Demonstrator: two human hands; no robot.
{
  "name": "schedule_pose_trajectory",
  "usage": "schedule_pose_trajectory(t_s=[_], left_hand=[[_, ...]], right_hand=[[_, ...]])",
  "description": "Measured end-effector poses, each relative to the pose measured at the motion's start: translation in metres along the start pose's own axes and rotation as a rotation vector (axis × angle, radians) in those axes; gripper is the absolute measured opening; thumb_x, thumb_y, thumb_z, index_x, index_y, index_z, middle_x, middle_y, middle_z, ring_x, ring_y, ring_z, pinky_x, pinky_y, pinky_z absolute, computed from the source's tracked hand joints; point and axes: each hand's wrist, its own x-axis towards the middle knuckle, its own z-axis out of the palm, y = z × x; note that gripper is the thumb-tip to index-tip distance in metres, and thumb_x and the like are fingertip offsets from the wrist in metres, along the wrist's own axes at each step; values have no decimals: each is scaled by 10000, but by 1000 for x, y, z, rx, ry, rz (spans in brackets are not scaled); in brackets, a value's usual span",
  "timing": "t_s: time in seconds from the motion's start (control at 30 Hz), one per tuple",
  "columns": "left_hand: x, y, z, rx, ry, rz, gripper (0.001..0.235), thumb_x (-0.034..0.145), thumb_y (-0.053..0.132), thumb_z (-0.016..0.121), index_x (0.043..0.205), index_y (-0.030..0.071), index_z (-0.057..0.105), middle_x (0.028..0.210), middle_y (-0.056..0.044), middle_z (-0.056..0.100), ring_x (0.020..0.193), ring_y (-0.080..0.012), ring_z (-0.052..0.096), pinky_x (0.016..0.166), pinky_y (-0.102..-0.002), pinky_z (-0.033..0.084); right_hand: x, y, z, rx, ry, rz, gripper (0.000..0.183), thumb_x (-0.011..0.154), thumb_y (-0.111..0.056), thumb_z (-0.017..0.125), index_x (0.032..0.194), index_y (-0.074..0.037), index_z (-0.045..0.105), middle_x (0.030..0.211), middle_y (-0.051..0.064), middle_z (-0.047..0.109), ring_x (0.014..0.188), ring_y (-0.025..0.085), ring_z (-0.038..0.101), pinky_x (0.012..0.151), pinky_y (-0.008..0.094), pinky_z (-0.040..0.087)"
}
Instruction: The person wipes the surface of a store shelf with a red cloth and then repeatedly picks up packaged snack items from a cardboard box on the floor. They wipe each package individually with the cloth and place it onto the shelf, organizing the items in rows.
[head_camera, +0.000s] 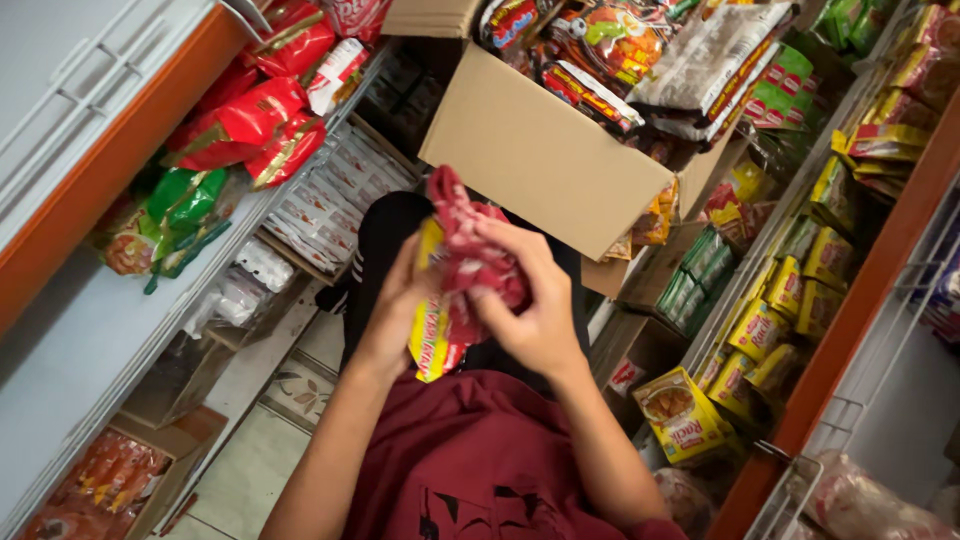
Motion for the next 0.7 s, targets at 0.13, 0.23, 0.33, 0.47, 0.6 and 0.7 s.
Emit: schedule_pose_trajectory(t_s=[0.13,0.23,0.33,0.47,0.6,0.7], left_hand=[[2,7,-2,-199,-38,2,475,1066,280,504,1458,13,473,1297,-154,633,1094,-234,692,927,-406,567],[2,15,3,-310,-13,-66,483,1080,330,496,1427,-4,517,1284,-153,650,1101,-233,696,973,-404,559],[0,19,13,-295,7,-145,463,1037,315,502,1406,35,522,1278,-122,664,1129,-215,687,1000,-395,544],[-4,16,28,-142,11,-107,453,1009,274,516,1420,83,521,1310,-60,658,1193,-167,649,1057,-372,508],[-3,10,31,-207,-21,-107,425,1056,291,513,1394,38,562,1267,-103,679,1120,-204,671,991,-378,539],[2,7,28,-199,16,-97,418,1074,309,504,1380,32,569,1224,-107,687,1062,-205,682,921,-373,561]], right_hand=[[-10,-7,7,-81,-5,-130,606,772,-138,808,1344,-62,623,1413,144,635,1340,326,608,1173,422,469],[-15,-3,11,-143,-3,-188,627,726,-169,820,1322,-79,646,1399,133,634,1312,325,603,1158,417,477],[-12,6,11,-169,73,-242,672,675,-203,807,1308,-68,624,1450,194,558,1343,372,533,1180,451,419],[-7,19,3,84,69,-122,646,782,-160,797,1385,-49,593,1536,209,522,1452,377,523,1236,452,414],[-13,22,4,-36,99,-96,613,777,-142,809,1356,-57,628,1479,168,602,1413,354,567,1228,446,435],[-28,16,13,-60,156,-68,585,760,-119,795,1324,-69,652,1470,157,613,1372,341,585,1199,430,455]])
